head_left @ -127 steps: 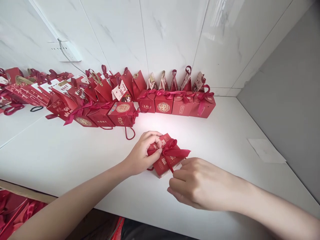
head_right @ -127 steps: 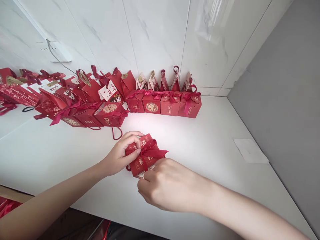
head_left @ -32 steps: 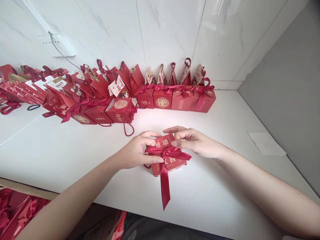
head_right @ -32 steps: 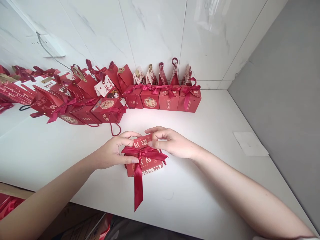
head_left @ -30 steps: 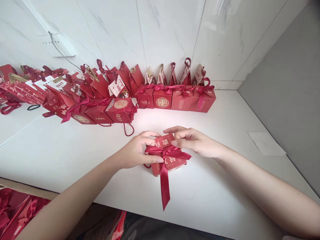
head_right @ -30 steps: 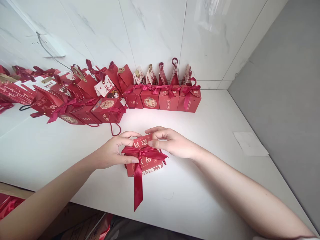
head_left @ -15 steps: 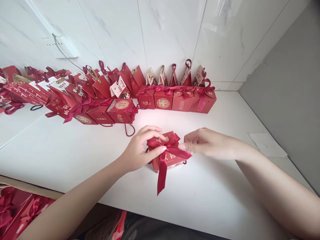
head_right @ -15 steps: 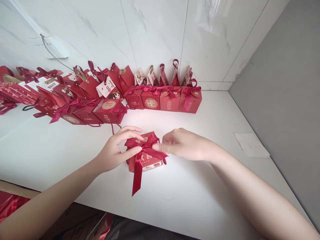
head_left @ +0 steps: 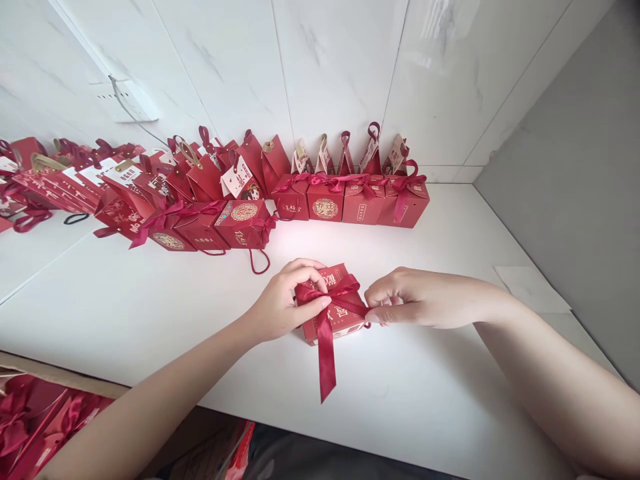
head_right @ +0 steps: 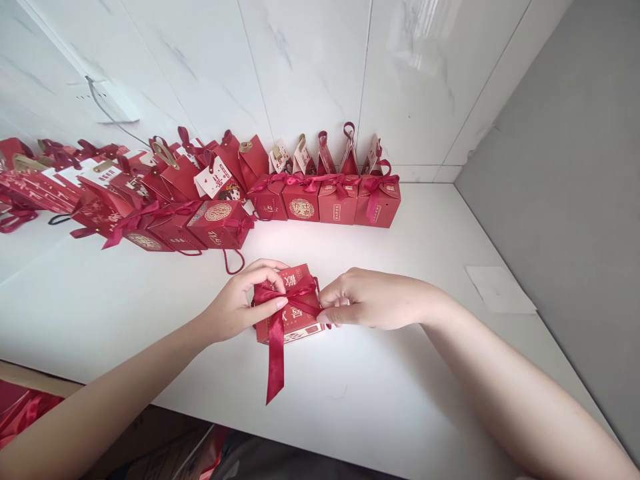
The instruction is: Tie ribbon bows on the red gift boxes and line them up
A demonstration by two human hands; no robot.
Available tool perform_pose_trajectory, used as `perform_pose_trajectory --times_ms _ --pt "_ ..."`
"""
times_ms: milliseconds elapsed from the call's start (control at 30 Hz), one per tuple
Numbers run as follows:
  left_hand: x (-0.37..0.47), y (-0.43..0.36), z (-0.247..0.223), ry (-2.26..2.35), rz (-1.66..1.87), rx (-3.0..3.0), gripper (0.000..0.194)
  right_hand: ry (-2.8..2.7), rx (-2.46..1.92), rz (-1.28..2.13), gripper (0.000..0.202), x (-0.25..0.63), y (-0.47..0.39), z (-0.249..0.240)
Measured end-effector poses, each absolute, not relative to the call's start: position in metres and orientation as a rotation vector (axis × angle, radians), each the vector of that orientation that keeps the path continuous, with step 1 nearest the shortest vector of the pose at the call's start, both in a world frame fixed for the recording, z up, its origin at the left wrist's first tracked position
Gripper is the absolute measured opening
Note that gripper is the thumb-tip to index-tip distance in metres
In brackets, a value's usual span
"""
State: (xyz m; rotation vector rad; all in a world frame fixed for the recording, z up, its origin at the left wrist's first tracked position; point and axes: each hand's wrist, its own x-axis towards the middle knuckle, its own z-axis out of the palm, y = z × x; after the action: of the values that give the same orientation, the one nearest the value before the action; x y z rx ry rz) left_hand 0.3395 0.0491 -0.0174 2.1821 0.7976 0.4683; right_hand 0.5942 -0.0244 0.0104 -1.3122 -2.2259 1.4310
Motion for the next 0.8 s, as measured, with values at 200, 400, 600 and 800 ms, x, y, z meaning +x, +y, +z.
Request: perform_pose_trajectory --times_ms 200,400,600,800 --pt "0.34 0.051 -0.018 0.768 0.476 2.193 0.006 -2.403 -1.361 1.345 0.034 0.616 -0.033 0.031" --pt "0.341 0.054 -0.023 0.715 0.492 2.205 0.006 -2.388 -1.137 1.357 0.032 0.65 -0.058 0.069" --pt "0.368 0.071 -0.013 0.604 0.481 2.377 0.006 -1.964 -1.197 0.952 0.037 0.662 -0.07 0.072" --pt "0.4 0.092 0.041 0.624 -0.031 2.487 0.016 -1.375 -1.081 0.852 0.025 0.638 -0.049 0.053"
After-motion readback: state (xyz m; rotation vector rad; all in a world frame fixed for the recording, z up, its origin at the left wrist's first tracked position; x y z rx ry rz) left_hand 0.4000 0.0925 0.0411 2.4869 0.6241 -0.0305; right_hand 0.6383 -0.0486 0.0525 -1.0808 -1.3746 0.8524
